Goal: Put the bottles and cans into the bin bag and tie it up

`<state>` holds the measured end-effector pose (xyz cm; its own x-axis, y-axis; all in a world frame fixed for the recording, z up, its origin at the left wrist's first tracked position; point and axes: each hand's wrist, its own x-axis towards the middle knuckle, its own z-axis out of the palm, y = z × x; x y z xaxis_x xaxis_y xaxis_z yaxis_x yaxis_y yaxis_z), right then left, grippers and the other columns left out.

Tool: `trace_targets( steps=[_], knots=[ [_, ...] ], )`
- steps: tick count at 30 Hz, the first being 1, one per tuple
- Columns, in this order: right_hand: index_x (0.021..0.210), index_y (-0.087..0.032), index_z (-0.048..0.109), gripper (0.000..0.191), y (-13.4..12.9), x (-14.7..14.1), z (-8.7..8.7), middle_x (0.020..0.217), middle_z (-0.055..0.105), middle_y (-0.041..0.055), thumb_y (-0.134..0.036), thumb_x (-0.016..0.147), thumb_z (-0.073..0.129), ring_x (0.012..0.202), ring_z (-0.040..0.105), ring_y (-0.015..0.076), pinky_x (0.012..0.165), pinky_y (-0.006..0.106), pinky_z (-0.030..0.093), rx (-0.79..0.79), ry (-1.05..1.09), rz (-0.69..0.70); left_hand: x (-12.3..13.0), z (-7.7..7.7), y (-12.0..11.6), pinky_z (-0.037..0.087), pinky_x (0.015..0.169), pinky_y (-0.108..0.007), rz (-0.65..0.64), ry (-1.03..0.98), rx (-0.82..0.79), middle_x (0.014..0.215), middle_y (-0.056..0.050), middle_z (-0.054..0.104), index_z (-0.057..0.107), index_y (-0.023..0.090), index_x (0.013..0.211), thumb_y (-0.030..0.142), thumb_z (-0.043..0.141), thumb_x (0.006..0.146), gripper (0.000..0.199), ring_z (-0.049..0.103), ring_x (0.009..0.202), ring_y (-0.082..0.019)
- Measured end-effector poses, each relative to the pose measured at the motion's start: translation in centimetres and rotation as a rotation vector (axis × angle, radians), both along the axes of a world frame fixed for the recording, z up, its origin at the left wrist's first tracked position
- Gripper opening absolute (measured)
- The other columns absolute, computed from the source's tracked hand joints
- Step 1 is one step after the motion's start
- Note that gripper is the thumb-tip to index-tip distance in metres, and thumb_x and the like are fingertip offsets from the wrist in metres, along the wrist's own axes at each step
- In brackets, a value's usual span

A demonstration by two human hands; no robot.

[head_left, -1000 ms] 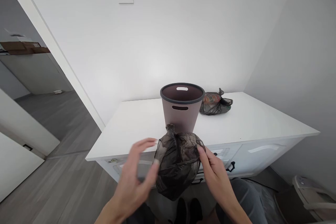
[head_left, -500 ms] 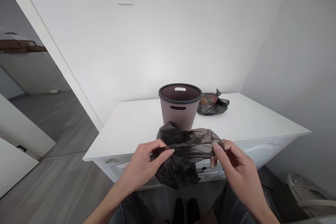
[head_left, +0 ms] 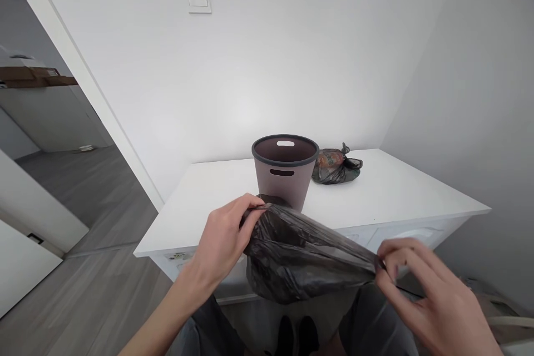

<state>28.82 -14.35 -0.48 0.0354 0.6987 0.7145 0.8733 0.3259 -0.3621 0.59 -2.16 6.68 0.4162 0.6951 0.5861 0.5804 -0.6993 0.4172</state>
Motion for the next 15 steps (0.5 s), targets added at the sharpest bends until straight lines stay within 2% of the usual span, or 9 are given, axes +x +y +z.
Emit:
trace_targets(
  steps=[1,2,3,5,8,9,12,15],
  knots=[
    [0.089,-0.027,0.057,0.006,0.0,0.1,-0.1,0.101,0.068,0.0073,-0.027,0.095,0.057,0.084,0.067,0.0190,0.065,0.027,0.052,0.032,0.001,-0.072,0.3,0.1,-0.2,0.053,0.068,-0.024,-0.015,0.001,0.017,0.091,0.001,0.076,0.065,0.024,0.101,0.027,0.049,0.103,0.017,0.070,0.073,-0.015],
    [0.099,-0.027,0.061,0.006,-0.2,0.0,-0.1,0.112,0.068,0.0104,-0.030,0.094,0.060,0.098,0.068,0.0234,0.075,0.032,0.055,0.070,0.016,-0.134,0.6,0.4,-0.5,0.053,0.068,-0.024,-0.030,-0.002,0.031,0.090,0.001,0.077,0.065,0.024,0.102,0.027,0.049,0.103,0.017,0.070,0.074,-0.015],
    [0.108,-0.027,0.063,0.016,-0.5,-0.2,-0.1,0.121,0.066,0.0124,-0.031,0.092,0.064,0.109,0.066,0.0277,0.085,0.039,0.056,0.109,0.028,-0.164,1.0,0.7,-0.7,0.054,0.069,-0.024,-0.050,-0.008,0.042,0.090,0.001,0.077,0.065,0.024,0.102,0.026,0.049,0.103,0.016,0.071,0.074,-0.015],
    [0.118,-0.030,0.065,0.032,-1.3,-0.9,0.2,0.128,0.064,0.0120,-0.028,0.087,0.071,0.118,0.065,0.0321,0.096,0.047,0.054,0.175,0.013,-0.076,1.9,1.7,-1.1,0.054,0.069,-0.022,-0.110,-0.023,0.059,0.088,0.002,0.077,0.065,0.023,0.100,0.024,0.053,0.101,0.012,0.071,0.075,-0.014],
    [0.128,-0.038,0.063,0.048,-2.0,-2.5,0.8,0.124,0.069,0.0074,-0.020,0.084,0.071,0.115,0.068,0.0316,0.093,0.045,0.059,0.168,-0.048,0.272,3.3,3.4,-1.6,0.054,0.069,-0.021,-0.240,0.014,0.088,0.089,0.003,0.077,0.067,0.024,0.099,0.021,0.054,0.101,0.014,0.071,0.076,-0.012],
    [0.131,-0.039,0.061,0.049,-1.8,-3.1,1.2,0.124,0.070,0.0068,-0.019,0.087,0.067,0.115,0.069,0.0313,0.092,0.044,0.060,0.129,-0.034,0.328,3.7,3.9,-1.8,0.054,0.069,-0.020,-0.280,0.054,0.118,0.090,0.003,0.077,0.068,0.024,0.100,0.021,0.051,0.103,0.017,0.071,0.077,-0.012],
    [0.136,-0.034,0.057,0.042,-0.1,-4.9,2.6,0.128,0.070,0.0079,-0.020,0.097,0.053,0.117,0.069,0.0290,0.095,0.043,0.059,-0.020,0.075,0.277,4.9,5.2,-2.2,0.047,0.058,-0.018,-0.338,0.224,0.278,0.090,0.003,0.075,0.068,0.024,0.106,0.019,0.043,0.106,0.026,0.068,0.073,-0.009],
    [0.135,-0.028,0.056,0.039,1.6,-6.1,3.4,0.133,0.068,0.0090,-0.017,0.101,0.042,0.115,0.070,0.0253,0.089,0.037,0.059,-0.168,0.043,0.270,5.6,6.0,-2.4,0.031,0.045,-0.021,-0.291,0.305,0.466,0.085,0.004,0.069,0.068,0.024,0.108,0.013,0.040,0.104,0.031,0.056,0.059,-0.006]
  ],
)
